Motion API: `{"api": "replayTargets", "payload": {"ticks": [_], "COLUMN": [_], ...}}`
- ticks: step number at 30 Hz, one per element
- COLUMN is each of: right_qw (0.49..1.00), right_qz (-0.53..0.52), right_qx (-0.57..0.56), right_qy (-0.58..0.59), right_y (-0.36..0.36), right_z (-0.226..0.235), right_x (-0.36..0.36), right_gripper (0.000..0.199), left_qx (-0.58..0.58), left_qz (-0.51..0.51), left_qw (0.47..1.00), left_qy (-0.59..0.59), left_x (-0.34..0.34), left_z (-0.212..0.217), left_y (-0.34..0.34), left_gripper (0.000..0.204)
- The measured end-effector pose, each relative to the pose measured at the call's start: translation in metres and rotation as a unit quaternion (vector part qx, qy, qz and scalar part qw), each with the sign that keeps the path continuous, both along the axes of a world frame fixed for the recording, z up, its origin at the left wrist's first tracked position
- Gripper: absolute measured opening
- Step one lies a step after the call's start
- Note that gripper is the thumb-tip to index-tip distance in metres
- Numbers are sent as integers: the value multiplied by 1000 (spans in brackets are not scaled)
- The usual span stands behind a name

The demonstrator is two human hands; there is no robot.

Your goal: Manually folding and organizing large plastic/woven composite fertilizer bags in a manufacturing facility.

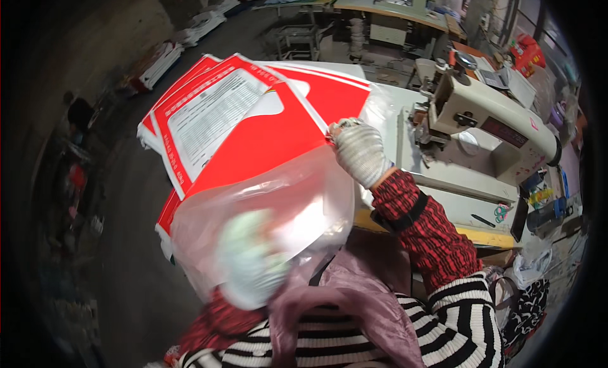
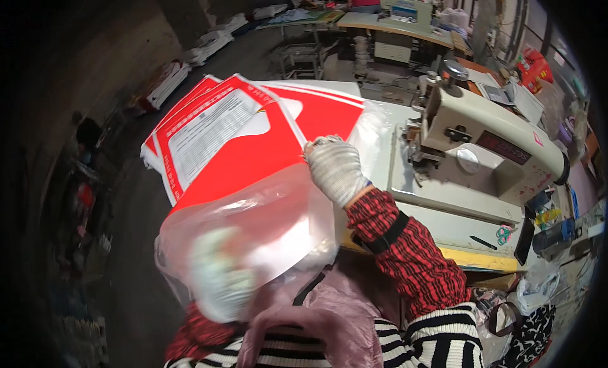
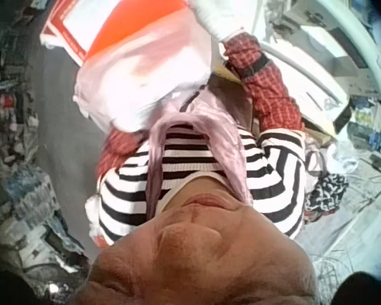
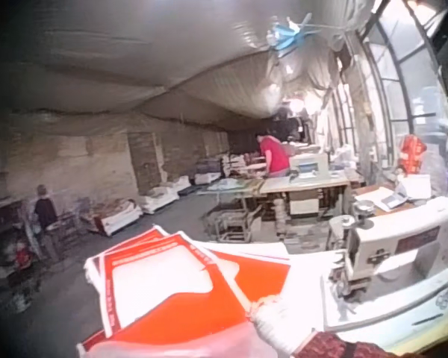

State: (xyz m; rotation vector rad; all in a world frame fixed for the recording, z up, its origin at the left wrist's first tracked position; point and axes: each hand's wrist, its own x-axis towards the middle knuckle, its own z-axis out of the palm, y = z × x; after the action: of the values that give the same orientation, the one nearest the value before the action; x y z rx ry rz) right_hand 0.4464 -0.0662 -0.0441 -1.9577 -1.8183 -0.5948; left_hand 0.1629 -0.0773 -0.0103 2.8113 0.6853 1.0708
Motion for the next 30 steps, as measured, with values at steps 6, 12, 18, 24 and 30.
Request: {"api": "replayTargets", "payload": {"ticks": [6,12,18,24,30], "right_qw": [994,977,985,978,979], "right_qz": [61,47,67,44,52], "right_qx": [-17,-108,-48,-43,-35], "right_qy": [88,178,153,200,196], "right_y": [-74,-86,-71,-80,-95], "right_z": [-32,-71,-75,-71,-76], "right_x": [-2,-37,-29,-28,-28], "right_gripper": [14,24,27,27,27], "left_qx": [98,-114,-134,-319,7], "left_qz": [116,386,335,130,412], "left_qw": [948,868,929,745,901], "left_qy": [281,293,-77,-572,-132], "left_x": [-36,-133,-157,-146,-192], "left_z": [-91,-44,-24,6,-45], "left_y": [96,156,91,71,115], "left_gripper": [8,12,20,19,18]}}
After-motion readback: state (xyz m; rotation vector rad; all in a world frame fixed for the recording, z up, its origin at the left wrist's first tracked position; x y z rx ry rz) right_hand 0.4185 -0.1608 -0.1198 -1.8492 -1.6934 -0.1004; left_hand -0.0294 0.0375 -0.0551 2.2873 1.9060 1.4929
